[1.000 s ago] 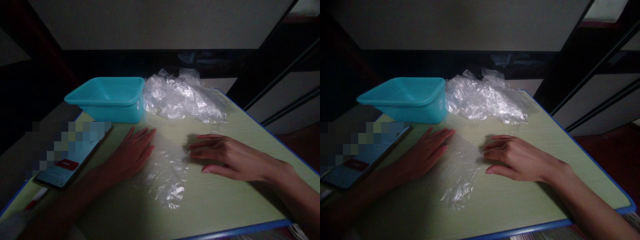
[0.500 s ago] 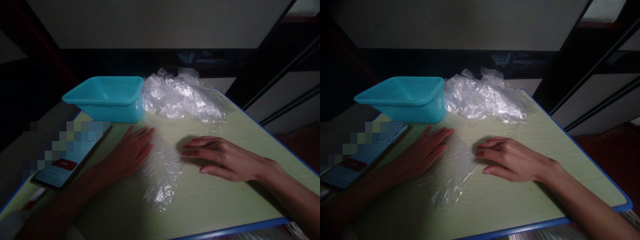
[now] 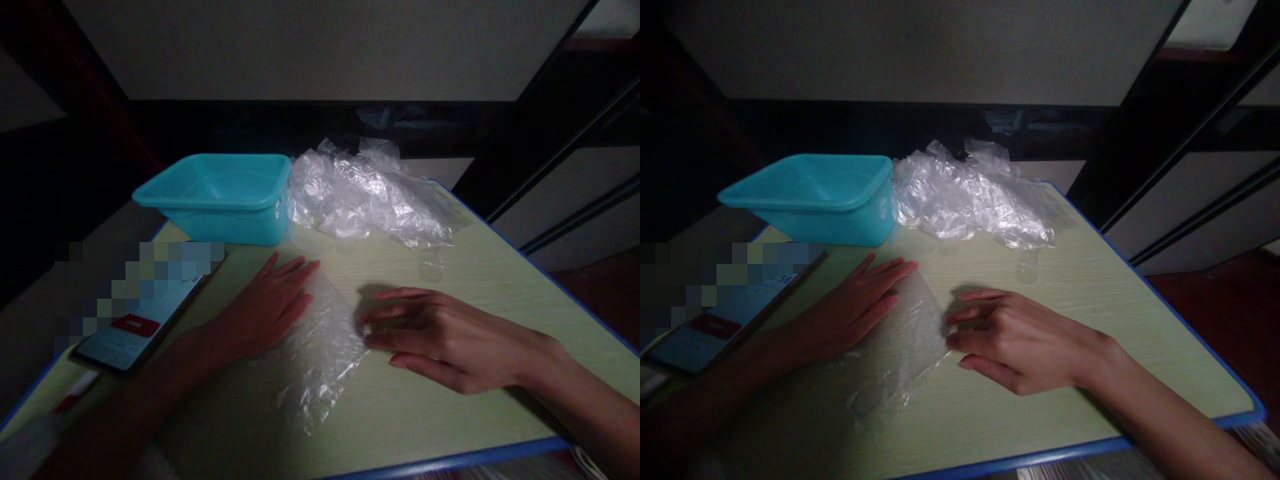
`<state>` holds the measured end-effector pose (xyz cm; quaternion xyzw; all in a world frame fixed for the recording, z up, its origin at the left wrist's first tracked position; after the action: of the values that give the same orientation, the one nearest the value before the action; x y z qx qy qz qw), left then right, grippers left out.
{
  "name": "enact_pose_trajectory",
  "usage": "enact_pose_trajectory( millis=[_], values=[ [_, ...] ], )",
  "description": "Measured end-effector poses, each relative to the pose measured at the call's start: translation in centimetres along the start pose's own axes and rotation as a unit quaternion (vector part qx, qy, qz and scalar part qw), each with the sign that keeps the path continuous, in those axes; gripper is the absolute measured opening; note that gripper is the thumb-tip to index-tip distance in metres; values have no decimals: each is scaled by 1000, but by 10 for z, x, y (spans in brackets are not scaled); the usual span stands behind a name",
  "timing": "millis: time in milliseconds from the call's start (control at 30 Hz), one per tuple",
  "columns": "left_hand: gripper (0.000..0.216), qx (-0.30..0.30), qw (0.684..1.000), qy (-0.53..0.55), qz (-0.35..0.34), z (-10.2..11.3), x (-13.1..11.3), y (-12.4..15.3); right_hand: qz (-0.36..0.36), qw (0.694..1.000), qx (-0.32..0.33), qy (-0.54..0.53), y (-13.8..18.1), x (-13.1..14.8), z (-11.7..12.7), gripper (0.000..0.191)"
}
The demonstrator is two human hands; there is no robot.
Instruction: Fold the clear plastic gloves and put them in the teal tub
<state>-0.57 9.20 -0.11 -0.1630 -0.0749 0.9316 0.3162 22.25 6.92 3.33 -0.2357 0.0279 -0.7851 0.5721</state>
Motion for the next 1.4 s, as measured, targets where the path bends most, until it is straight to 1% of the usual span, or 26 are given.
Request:
enact_pose_trajectory(
  millis=[133, 267, 367, 433, 500, 600, 700, 1000, 1133, 1400],
  values=[
    [46, -12, 1000, 4, -19, 0, 0, 1, 44, 997, -57, 18, 0, -4, -3, 32],
    [43, -67, 996, 17, -53, 6, -4, 2, 70, 988, -117, 67, 2, -10, 0, 34],
    [38, -102, 989, 48, -101, 12, -13, 4, 76, 985, -131, 83, 1, -7, 4, 35],
    [37, -86, 985, 72, -130, 12, -20, 6, 79, 985, -127, 81, 0, -4, 5, 36],
    [36, -51, 983, 92, -152, 9, -26, 8, 81, 986, -119, 81, -2, -2, 5, 37],
    [36, -15, 981, 107, -162, 2, -30, 8, 83, 986, -111, 95, -3, 1, 3, 40],
    [37, -13, 981, 114, -158, -1, -30, 8, 88, 983, -109, 120, -3, 2, 3, 42],
    [34, -15, 982, 113, -151, -1, -30, 8, 134, 965, -102, 200, 1, 5, 1, 44],
    [34, -12, 982, 116, -149, -1, -30, 8, 147, 961, -102, 212, 1, 6, 0, 43],
    [35, -4, 982, 113, -150, 0, -30, 7, 148, 959, -108, 217, 1, 6, -3, 43]
  ],
)
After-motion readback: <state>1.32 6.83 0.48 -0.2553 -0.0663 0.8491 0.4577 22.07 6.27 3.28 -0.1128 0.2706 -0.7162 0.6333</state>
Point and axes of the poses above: each hand's wrist, its own y-axis away from the middle knuckle, its own z-axis out of the back of the hand, x = y × z, the point moved 2 cm from there along -y, towards the middle knuckle, and after that the axes turned 11 degrees about -x, right-handed, at the moved point
